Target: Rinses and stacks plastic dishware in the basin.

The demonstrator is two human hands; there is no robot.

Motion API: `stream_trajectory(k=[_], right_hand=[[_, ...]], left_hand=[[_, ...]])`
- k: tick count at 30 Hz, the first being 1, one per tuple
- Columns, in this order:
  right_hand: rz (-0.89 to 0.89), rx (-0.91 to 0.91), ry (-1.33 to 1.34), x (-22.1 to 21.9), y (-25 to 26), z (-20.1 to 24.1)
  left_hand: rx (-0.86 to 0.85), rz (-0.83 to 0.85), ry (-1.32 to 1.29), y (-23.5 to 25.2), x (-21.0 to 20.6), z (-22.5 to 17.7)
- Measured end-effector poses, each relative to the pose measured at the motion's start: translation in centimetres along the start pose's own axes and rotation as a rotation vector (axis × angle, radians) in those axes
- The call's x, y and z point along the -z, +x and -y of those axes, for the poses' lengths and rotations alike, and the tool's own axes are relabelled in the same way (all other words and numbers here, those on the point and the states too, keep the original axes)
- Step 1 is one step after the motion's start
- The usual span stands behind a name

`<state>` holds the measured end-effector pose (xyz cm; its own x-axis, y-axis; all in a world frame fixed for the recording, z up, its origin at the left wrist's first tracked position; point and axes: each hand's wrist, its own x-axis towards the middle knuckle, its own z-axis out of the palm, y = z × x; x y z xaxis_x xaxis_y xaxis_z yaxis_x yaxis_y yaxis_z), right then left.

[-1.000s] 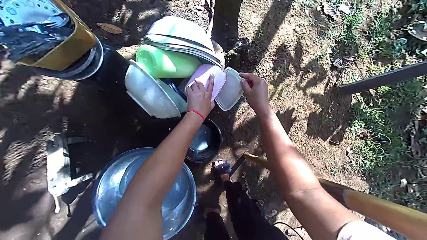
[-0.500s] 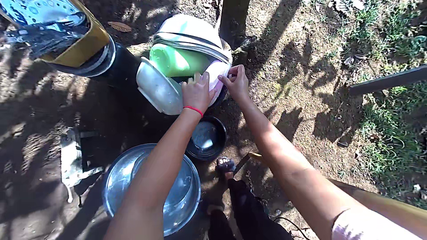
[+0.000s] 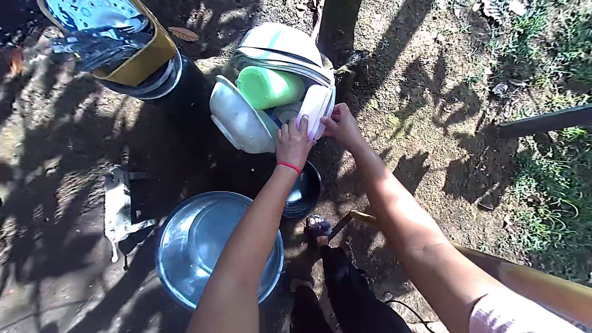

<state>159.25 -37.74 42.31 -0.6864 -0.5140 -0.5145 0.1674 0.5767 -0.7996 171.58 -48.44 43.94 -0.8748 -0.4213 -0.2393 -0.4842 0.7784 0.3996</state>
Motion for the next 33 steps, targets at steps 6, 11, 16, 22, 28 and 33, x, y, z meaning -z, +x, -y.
stream_trajectory(k=[6,11,16,22,28,33], right_hand=[[0.08,-0.006,-0.115,-0.3,0.5,-1.1],[0.053,0.035,-0.282,-3.3,1.0,-3.3],[0.12,-0.081,-0.234,-2.4,0.5,-4.3],[0.114,-0.21,-0.072,-0.3,-1.5,-2.7],[0.086,-0.074,0.036,-0.5,-2.3,-1.0],[0.077,-0.074,0.076,-1.6,-1.7,0.5]], left_hand=[[0.005,-0.153,0.081,-0.1,-0.7,0.2],[0.042,-0.126,0.017,-0.9,-1.0,-0.3],[0.058,-0.141,-0.015,-1.4,-1.1,-0.5],[0.062,-0.172,-0.066,-1.6,-1.5,-1.4],[0.022,-0.193,-0.078,-1.9,-2.6,-1.6],[-0.021,-0.334,-0.318,-3.0,-2.3,-1.0]])
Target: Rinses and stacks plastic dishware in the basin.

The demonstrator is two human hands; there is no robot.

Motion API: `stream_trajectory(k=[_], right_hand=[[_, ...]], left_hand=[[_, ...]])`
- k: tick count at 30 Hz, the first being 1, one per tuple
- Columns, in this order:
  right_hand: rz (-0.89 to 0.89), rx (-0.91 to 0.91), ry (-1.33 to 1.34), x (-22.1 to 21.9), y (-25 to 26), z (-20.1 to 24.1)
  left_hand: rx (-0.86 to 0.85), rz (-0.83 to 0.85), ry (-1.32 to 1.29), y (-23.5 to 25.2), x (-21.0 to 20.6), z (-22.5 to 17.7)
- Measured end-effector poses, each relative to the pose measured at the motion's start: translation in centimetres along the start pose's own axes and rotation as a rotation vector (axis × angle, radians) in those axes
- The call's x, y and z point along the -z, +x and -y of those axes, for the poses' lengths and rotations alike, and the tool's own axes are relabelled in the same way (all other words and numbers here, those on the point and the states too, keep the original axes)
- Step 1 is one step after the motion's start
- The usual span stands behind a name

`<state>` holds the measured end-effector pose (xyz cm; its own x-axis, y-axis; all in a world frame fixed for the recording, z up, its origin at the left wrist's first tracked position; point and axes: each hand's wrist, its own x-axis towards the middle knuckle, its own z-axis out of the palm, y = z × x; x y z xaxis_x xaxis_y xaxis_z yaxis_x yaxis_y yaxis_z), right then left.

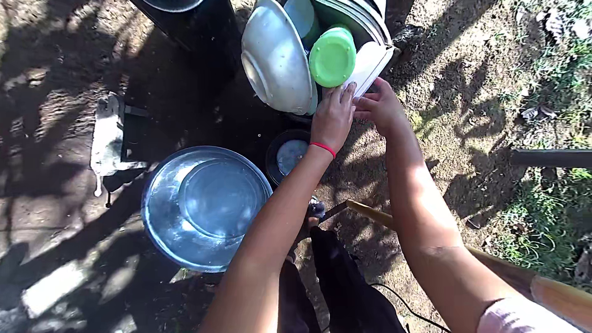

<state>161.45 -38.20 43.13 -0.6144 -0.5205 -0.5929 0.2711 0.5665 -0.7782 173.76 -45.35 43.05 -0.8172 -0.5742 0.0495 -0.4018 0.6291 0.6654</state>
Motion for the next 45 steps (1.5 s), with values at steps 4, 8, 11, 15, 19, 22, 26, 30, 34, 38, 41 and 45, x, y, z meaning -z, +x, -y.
stream_trajectory(k=[4,8,11,15,19,22,26,30,34,38,41,45], right_hand=[[-0.008,-0.007,-0.045,-0.4,0.6,-0.4],[-0.002,-0.052,0.05,-0.3,0.1,-0.5],[0.001,-0.076,0.08,0.1,0.0,-1.0],[-0.002,-0.051,0.078,0.9,0.4,-2.3],[0.006,-0.03,-0.047,0.8,0.5,-2.0],[-0.019,0.004,-0.219,-0.5,0.7,-0.5],[-0.047,-0.066,-0.302,-2.2,0.9,1.7],[0.03,-0.131,-0.093,-0.6,1.3,0.0],[0.036,-0.234,0.07,2.4,0.6,-1.1],[0.007,-0.209,0.192,3.7,0.8,-2.7],[-0.06,-0.154,0.139,3.8,0.8,-3.1],[-0.077,-0.026,-0.034,2.3,0.9,-2.4]], left_hand=[[0.186,-0.002,-0.202,-4.4,2.0,0.5],[0.386,-0.073,-0.351,-5.1,2.7,-0.2],[0.442,-0.075,-0.429,-3.3,3.3,-1.8],[0.586,-0.102,-0.496,-0.5,3.5,-3.4],[0.563,-0.059,-0.301,1.2,2.8,-3.0],[0.51,-0.095,-0.195,2.1,3.3,-1.8],[0.45,-0.189,-0.218,3.7,4.7,-1.3],[0.403,-0.095,-0.24,4.9,5.4,-2.1],[0.407,0.134,-0.208,5.3,4.7,-2.7],[0.365,0.219,-0.176,5.2,3.7,-2.9],[0.357,0.202,-0.174,4.7,3.5,-2.6],[0.262,0.094,-0.159,4.6,4.0,-1.6]])
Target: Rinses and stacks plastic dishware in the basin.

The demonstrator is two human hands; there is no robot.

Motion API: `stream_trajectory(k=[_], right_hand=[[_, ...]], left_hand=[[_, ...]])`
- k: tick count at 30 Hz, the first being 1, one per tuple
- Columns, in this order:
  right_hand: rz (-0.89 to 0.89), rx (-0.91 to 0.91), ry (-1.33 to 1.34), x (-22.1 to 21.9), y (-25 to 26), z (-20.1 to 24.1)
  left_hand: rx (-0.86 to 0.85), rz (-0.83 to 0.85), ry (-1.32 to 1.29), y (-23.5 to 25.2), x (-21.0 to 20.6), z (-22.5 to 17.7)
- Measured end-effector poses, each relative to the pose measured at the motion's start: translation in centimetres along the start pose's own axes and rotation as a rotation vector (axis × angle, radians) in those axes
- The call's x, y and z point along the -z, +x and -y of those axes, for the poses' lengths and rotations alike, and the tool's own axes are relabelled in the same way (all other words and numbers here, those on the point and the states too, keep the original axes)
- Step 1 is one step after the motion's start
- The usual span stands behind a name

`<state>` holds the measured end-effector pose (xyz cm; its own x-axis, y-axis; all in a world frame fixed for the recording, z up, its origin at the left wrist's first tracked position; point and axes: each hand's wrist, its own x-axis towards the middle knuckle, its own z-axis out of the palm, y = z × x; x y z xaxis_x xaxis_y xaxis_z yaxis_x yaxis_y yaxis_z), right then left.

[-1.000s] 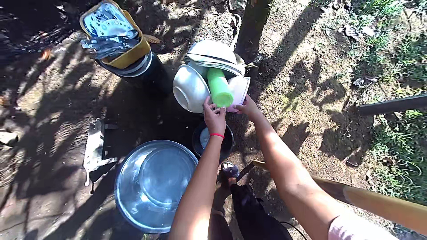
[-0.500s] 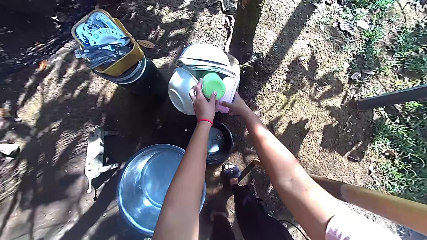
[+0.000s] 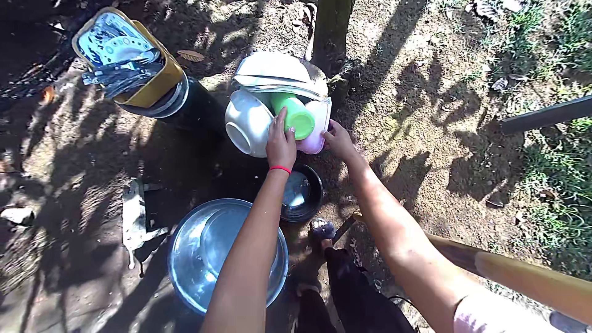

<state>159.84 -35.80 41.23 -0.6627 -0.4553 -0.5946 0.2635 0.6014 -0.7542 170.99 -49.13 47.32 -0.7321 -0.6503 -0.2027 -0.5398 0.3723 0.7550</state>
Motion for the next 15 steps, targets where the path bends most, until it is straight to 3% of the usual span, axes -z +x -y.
stream_trajectory(k=[5,11,13,15], right_hand=[[-0.027,-0.024,0.075,-3.4,0.3,1.5],[-0.05,-0.081,0.234,-4.0,1.0,0.3],[-0.062,-0.107,0.298,-4.5,0.6,0.3],[-0.069,-0.1,0.313,-4.6,0.4,0.4]], left_hand=[[-0.072,-0.25,0.103,1.6,1.6,0.0],[-0.117,-0.199,0.091,-0.9,1.1,1.4],[-0.005,-0.227,-0.003,-2.7,-0.4,1.9],[0.23,-0.208,-0.196,-3.5,-2.0,2.0]])
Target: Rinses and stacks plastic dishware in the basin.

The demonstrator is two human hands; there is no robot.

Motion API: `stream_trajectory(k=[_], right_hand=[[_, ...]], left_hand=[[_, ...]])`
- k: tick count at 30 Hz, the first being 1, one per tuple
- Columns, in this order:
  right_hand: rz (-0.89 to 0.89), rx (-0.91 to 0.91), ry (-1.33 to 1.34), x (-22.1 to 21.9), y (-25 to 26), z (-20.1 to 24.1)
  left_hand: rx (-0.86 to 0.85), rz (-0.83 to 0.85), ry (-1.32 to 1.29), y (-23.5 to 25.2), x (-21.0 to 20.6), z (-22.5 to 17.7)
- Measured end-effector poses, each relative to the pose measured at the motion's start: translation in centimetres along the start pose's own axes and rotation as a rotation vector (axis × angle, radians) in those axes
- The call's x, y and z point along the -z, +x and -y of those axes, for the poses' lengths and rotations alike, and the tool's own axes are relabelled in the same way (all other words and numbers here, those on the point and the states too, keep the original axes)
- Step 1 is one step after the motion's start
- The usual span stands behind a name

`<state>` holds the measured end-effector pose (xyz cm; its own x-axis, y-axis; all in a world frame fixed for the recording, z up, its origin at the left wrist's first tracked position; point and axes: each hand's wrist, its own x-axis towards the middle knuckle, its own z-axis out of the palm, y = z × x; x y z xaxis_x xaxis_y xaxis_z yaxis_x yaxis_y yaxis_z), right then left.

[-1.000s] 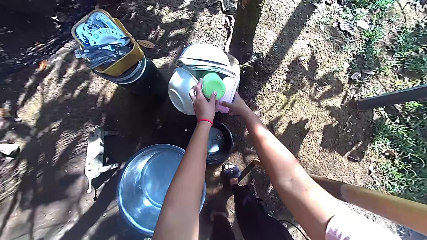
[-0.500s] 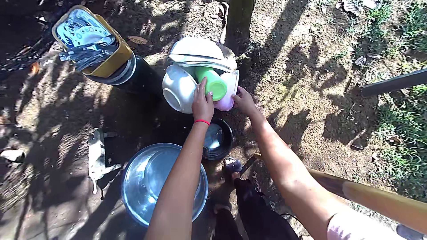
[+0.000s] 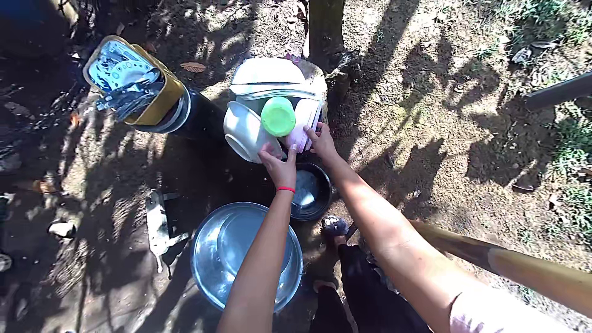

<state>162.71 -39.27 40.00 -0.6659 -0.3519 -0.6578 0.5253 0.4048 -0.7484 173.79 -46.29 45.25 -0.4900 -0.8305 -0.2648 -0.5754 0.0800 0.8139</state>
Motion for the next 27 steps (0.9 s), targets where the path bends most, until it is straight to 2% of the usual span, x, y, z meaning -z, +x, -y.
stream_trajectory(k=[2,3,6,9,14,19,23,27], right_hand=[[-0.002,0.054,-0.017,0.0,-0.2,-0.4],[-0.003,0.099,-0.028,0.1,-0.2,-0.6],[-0.01,0.238,-0.036,0.8,-0.4,-1.4],[0.045,0.267,-0.026,1.2,-0.4,-1.8],[0.122,0.236,0.078,1.5,-0.6,-2.2],[0.16,0.009,0.335,2.2,0.8,-1.7],[0.191,0.076,0.208,1.8,2.2,-1.6],[0.009,0.112,0.017,0.6,3.4,-2.1]], left_hand=[[0.204,0.097,-0.112,0.2,-1.3,0.8],[0.219,0.152,-0.097,0.4,-1.7,1.1],[0.134,0.277,0.212,0.8,-2.2,0.1],[-0.018,0.313,0.555,0.9,-2.7,-0.8],[-0.173,0.383,0.771,1.7,-3.1,-0.4],[-0.21,0.328,0.796,0.9,-1.6,-1.6],[-0.262,0.199,0.69,-1.4,-0.1,-1.1],[-0.287,0.085,0.698,-4.3,1.4,0.4]])
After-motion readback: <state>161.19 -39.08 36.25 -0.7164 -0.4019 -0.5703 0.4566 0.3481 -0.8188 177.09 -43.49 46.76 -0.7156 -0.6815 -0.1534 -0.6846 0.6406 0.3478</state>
